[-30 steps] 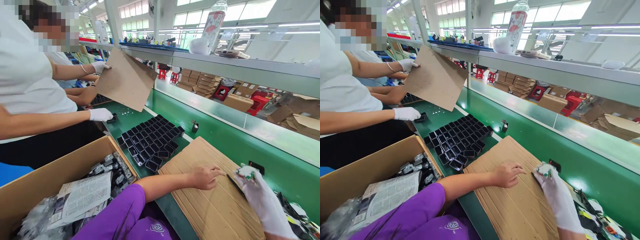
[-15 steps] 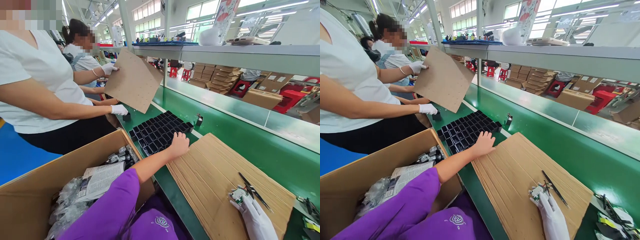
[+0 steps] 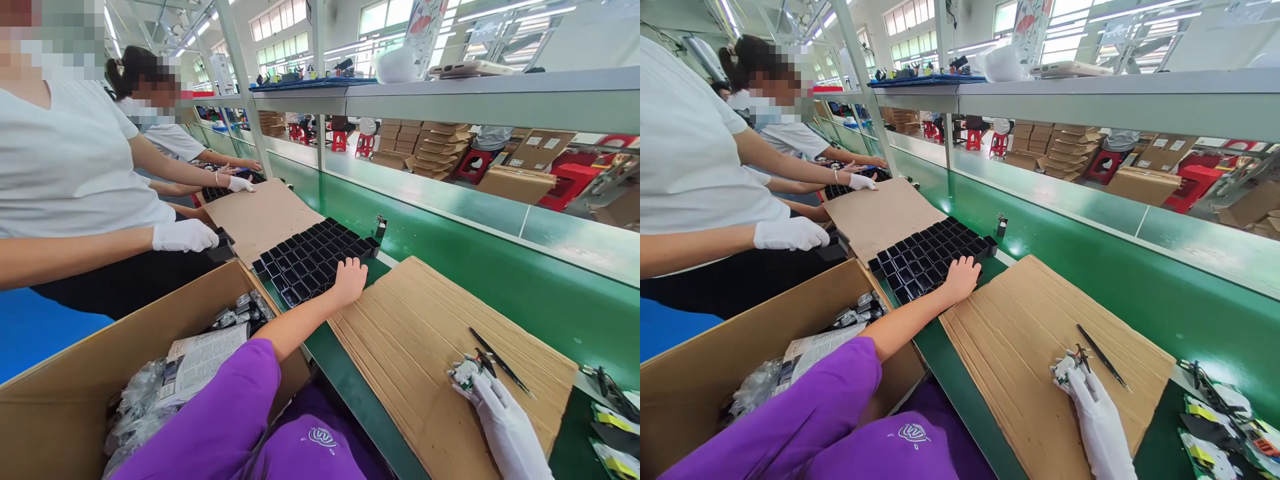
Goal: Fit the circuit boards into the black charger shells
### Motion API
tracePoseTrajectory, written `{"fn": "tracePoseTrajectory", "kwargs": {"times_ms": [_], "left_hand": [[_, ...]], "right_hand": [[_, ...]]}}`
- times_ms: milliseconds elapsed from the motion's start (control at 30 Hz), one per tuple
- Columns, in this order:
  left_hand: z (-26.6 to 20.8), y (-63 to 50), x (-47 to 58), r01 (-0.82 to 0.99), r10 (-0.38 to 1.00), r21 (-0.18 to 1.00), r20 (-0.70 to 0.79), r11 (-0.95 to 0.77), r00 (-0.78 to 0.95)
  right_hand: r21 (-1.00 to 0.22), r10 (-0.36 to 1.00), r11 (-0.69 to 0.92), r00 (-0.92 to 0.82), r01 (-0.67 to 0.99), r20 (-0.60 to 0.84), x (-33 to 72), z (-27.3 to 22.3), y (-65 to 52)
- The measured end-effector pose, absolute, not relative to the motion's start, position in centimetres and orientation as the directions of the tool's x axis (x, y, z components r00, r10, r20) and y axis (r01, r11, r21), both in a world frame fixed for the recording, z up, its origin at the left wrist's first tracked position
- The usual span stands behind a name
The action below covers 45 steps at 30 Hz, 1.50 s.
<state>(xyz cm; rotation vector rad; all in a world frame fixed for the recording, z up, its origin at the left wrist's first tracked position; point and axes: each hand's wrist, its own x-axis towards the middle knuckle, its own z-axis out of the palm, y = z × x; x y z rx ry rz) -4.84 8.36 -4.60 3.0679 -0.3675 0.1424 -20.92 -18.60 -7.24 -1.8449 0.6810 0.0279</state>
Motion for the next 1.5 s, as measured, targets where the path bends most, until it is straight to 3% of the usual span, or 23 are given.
{"fn": "tracePoseTrajectory", "kwargs": {"times_ms": [200,367,467,567,700,833,967,1067,1267,1500], "left_hand": [[-2.4,8.4,-5.1,-0.278,-0.267,0.082,0.125,-0.957,0.956],[0.4,7.5,-6.8,-0.367,-0.338,0.175,0.172,-0.914,0.925],[0.3,5.7,-8.5,-0.425,-0.406,0.469,0.146,-0.774,0.902],[-1.1,3.9,-9.3,-0.334,-0.391,0.815,0.146,-0.473,0.909],[-3.4,1.7,-7.8,-0.191,-0.327,0.973,0.139,-0.133,0.935],[-4.3,-0.4,-6.8,-0.008,-0.411,0.999,0.025,0.041,0.911],[-5.1,-1.8,-7.3,0.128,-0.437,0.990,-0.087,0.066,0.895],[-6.0,-1.9,-7.3,0.189,-0.411,0.981,-0.156,0.042,0.898],[-6.2,-0.9,-6.2,0.198,-0.357,0.980,-0.175,0.031,0.918],[-6.9,-1.8,-8.0,0.222,-0.520,0.967,-0.129,0.120,0.844]], "right_hand": [[-0.870,-0.451,-0.237,0.842,-0.433,-0.296,-21.1,-8.6,-19.2],[-0.911,-0.405,-0.137,0.861,-0.390,-0.307,-20.9,-8.6,-19.0],[-0.951,-0.382,0.093,0.871,-0.296,-0.308,-21.1,-7.6,-18.3],[-0.931,-0.303,0.346,0.925,-0.119,-0.230,-21.0,-7.0,-17.9],[-0.906,-0.314,0.414,0.921,-0.086,-0.231,-20.5,-7.3,-18.9],[-0.877,-0.315,0.478,0.923,-0.047,-0.221,-20.3,-6.6,-19.4],[-0.823,-0.351,0.559,0.928,0.097,-0.129,-19.8,-5.2,-18.6],[-0.781,-0.360,0.615,0.921,0.112,-0.152,-19.1,-5.5,-18.1],[-0.811,-0.342,0.583,0.920,0.048,-0.192,-18.6,-7.7,-17.8],[-0.780,-0.328,0.612,0.939,0.131,-0.100,-19.7,-6.8,-17.1]]}}
